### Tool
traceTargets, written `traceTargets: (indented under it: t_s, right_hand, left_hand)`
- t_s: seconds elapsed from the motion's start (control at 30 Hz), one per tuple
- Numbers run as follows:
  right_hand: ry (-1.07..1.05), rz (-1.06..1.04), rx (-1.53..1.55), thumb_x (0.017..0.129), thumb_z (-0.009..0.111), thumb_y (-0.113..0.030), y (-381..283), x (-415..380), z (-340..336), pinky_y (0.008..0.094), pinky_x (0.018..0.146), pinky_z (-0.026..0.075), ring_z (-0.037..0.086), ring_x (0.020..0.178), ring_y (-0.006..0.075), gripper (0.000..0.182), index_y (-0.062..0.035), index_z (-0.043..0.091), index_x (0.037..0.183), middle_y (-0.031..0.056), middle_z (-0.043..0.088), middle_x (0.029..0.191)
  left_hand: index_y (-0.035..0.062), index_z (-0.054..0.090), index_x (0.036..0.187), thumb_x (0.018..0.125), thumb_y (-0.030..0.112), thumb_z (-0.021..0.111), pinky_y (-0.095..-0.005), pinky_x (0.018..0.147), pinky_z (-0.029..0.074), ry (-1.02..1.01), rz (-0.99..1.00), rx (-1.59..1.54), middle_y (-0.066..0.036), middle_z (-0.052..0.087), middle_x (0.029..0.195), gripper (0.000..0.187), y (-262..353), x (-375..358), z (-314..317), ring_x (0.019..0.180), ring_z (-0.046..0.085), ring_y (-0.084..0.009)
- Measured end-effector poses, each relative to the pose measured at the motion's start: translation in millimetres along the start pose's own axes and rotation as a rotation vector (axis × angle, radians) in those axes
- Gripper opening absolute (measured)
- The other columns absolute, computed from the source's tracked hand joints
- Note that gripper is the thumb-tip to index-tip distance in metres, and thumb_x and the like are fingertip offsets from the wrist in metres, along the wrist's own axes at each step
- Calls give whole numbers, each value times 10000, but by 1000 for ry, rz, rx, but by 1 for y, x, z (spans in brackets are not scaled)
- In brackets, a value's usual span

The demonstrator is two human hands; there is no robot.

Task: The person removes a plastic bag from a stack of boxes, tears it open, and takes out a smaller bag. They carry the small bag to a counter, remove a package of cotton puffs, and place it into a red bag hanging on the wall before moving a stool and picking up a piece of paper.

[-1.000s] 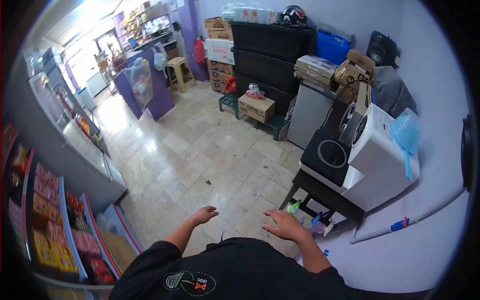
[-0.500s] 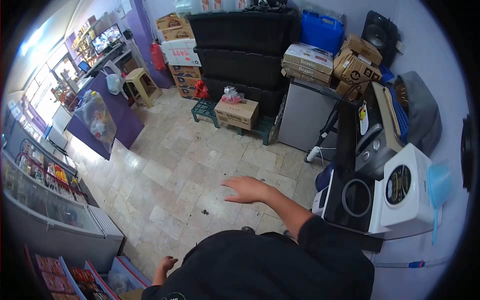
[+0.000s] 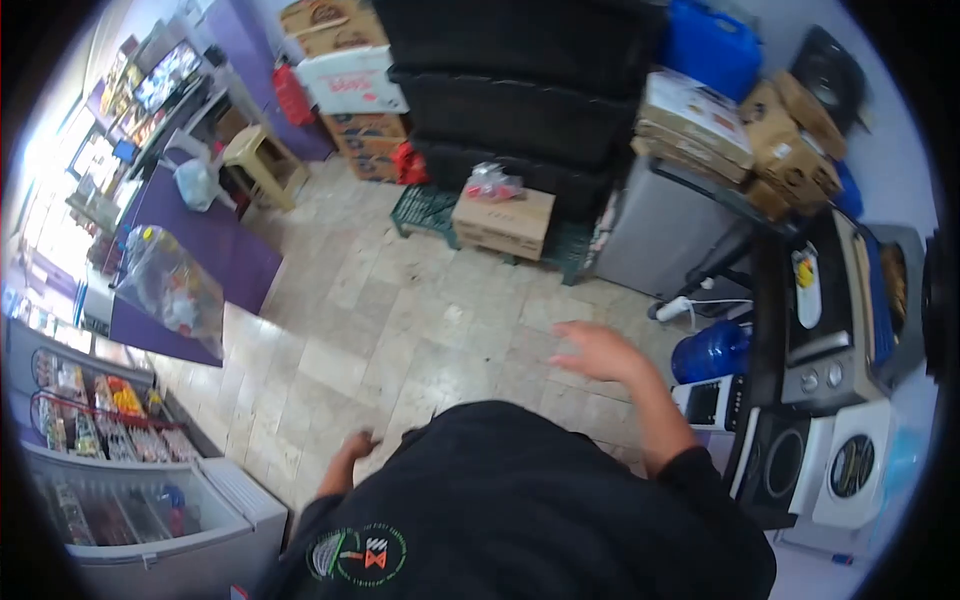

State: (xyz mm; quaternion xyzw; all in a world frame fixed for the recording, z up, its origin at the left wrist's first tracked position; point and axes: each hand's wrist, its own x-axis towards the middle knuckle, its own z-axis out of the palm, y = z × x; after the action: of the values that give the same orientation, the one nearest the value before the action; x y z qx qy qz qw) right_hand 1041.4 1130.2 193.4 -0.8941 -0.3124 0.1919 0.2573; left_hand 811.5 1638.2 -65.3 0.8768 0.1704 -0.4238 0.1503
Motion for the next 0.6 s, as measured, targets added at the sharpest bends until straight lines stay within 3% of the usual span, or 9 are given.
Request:
traceTargets:
  t_s: [0.03, 0.1, 0.27, 0.37, 0.47, 0.57, 0.6]
  right_hand:
    - [53, 108, 1, 830, 634, -360, -6, 1, -21, 381, 982, 397, 503, 1160, 328, 554, -30, 502, 1255, 189, 536, 1246]
    - [227, 246, 87, 821, 647, -342, 3, 12, -39, 373, 968, 407, 519, 1145, 318, 551, -28, 504, 1251, 185, 556, 1219]
    - [351, 317, 124, 808, 663, -329, 16, 73, -72, 365, 941, 424, 548, 1109, 309, 553, -35, 507, 1250, 175, 584, 1174]
    - [248, 316, 123, 811, 661, -322, 36, 137, -90, 365, 943, 422, 548, 1109, 306, 548, -44, 504, 1256, 173, 584, 1174]
    - [281, 260, 89, 811, 657, -311, 63, 229, -123, 372, 938, 424, 548, 1099, 313, 539, -47, 504, 1255, 168, 585, 1166]
    - [290, 162, -41, 807, 655, -299, 63, 320, -163, 382, 928, 429, 547, 1085, 323, 527, -47, 507, 1246, 167, 583, 1156]
    - [296, 35, -50, 804, 654, -294, 58, 349, -177, 384, 927, 429, 543, 1086, 325, 518, -46, 513, 1237, 168, 581, 1156]
  left_hand:
    - [0, 527, 1231, 836, 535, 544, -401, 980, 396, 170, 180, 54, -221, 534, 1243, 666, -6, 41, -23, 1167, 498, -359]
    - [-13, 532, 1213, 830, 475, 580, -402, 946, 423, 284, 257, -116, -219, 560, 1208, 622, 57, 34, -127, 1125, 533, -356]
    - [4, 535, 1216, 821, 381, 623, -388, 894, 463, 289, 369, -140, -206, 598, 1152, 553, 127, 108, -260, 1046, 587, -341]
    - [18, 532, 1225, 821, 368, 620, -385, 894, 464, 271, 415, -218, -201, 604, 1143, 542, 169, 132, -301, 1033, 592, -337]
    - [19, 511, 1245, 824, 365, 615, -382, 906, 458, 209, 487, -230, -200, 610, 1126, 555, 174, 168, -315, 1030, 590, -331]
    - [17, 503, 1253, 816, 398, 623, -380, 917, 452, 96, 309, -187, -210, 598, 1149, 593, 146, 182, -338, 1072, 571, -340]
    - [15, 503, 1252, 811, 410, 627, -379, 919, 451, 41, 207, -119, -213, 593, 1159, 604, 131, 191, -344, 1084, 566, -343]
